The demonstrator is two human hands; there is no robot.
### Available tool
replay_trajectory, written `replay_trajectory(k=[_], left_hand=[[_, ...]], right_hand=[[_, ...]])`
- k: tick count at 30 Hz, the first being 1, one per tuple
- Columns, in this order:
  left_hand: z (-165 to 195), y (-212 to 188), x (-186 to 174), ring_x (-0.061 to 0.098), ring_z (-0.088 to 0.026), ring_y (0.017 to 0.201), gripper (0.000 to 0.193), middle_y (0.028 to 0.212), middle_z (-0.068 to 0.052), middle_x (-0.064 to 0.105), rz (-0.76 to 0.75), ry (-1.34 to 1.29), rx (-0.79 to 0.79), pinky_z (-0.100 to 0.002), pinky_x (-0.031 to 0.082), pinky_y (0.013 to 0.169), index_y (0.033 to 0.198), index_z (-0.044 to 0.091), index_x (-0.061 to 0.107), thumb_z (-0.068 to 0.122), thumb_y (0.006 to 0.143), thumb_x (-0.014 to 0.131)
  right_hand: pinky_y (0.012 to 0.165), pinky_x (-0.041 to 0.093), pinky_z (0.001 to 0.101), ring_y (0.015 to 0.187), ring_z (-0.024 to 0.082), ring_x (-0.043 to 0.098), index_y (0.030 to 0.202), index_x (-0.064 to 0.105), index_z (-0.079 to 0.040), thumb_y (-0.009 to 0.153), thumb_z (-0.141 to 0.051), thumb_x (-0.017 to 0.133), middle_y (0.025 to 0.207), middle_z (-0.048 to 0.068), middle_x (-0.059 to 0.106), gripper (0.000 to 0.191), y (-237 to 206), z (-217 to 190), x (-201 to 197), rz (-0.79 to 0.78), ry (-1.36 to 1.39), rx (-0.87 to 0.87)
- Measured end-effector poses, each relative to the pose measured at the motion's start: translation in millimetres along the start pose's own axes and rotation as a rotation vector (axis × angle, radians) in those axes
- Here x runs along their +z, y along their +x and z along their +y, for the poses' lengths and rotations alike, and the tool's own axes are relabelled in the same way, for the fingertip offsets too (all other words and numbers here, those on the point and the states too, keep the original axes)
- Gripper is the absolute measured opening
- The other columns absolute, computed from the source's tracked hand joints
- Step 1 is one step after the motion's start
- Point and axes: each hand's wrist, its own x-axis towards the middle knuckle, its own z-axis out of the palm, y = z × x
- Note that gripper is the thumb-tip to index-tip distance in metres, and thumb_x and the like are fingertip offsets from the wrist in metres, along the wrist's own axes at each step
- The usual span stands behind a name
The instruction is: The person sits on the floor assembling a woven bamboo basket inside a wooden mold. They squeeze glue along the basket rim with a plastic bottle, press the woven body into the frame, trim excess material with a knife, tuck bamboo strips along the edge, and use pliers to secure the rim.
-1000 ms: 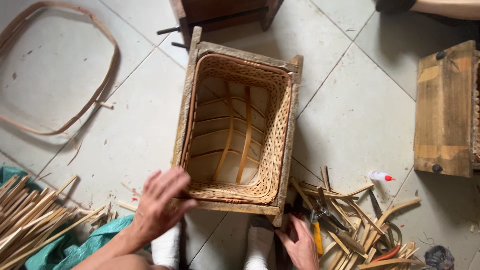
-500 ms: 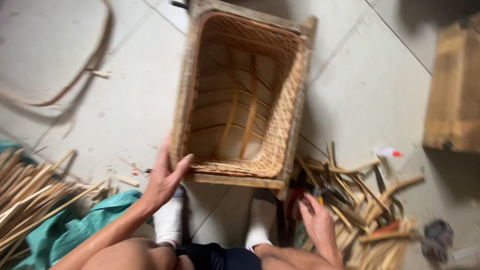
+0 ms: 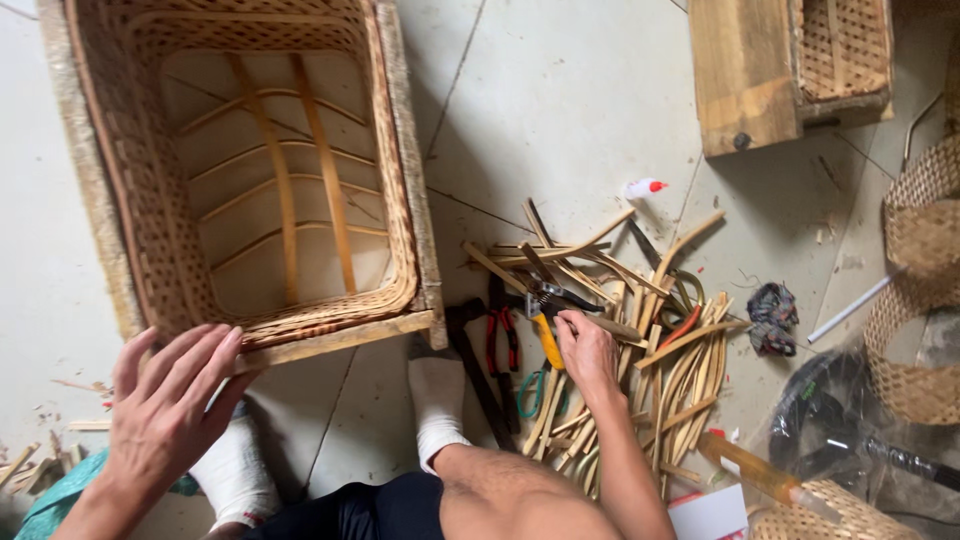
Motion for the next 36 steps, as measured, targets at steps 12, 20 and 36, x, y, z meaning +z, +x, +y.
replay_trajectory(k=[12, 20, 36], left_hand=[[15.5, -21.6, 9.5, 0.061, -0.032, 0.137, 0.053, 0.142, -0.017, 0.066, -0.075, 0.264, 0.017, -0.051, 0.045, 0.118, 0.135, 0.007, 0.066, 0.025, 0.087, 0.081], [11.1, -9.9, 1.6, 0.054, -0.034, 0.139, 0.062, 0.146, -0.020, 0.059, -0.080, 0.146, 0.031, -0.049, 0.040, 0.117, 0.139, 0.000, 0.057, 0.024, 0.085, 0.076], [24.7, 91.2, 15.2, 0.064, -0.030, 0.107, 0.069, 0.122, -0.017, 0.068, -0.277, -0.402, 0.171, -0.042, 0.049, 0.095, 0.139, -0.003, 0.051, 0.037, 0.088, 0.073]], right_hand=[[0.098, 0.056, 0.0397, 0.111, 0.025, 0.070, 0.120, 0.073, -0.010, 0.096, -0.019, 0.069, 0.124, 0.011, 0.073, 0.026, -20.9, 120.7, 20.9, 0.207, -0.018, -0.149], [0.108, 0.042, 0.0434, 0.124, 0.027, 0.056, 0.131, 0.064, -0.010, 0.086, -0.022, 0.074, 0.126, 0.010, 0.065, 0.048, 32.3, 99.4, 43.1, -0.057, -0.406, -0.315], [0.063, 0.063, 0.0268, 0.081, 0.021, 0.073, 0.149, 0.051, -0.012, 0.107, -0.027, 0.052, 0.104, 0.021, 0.071, 0.045, -57.5, -44.2, -115.1, -0.207, -0.188, -0.400]])
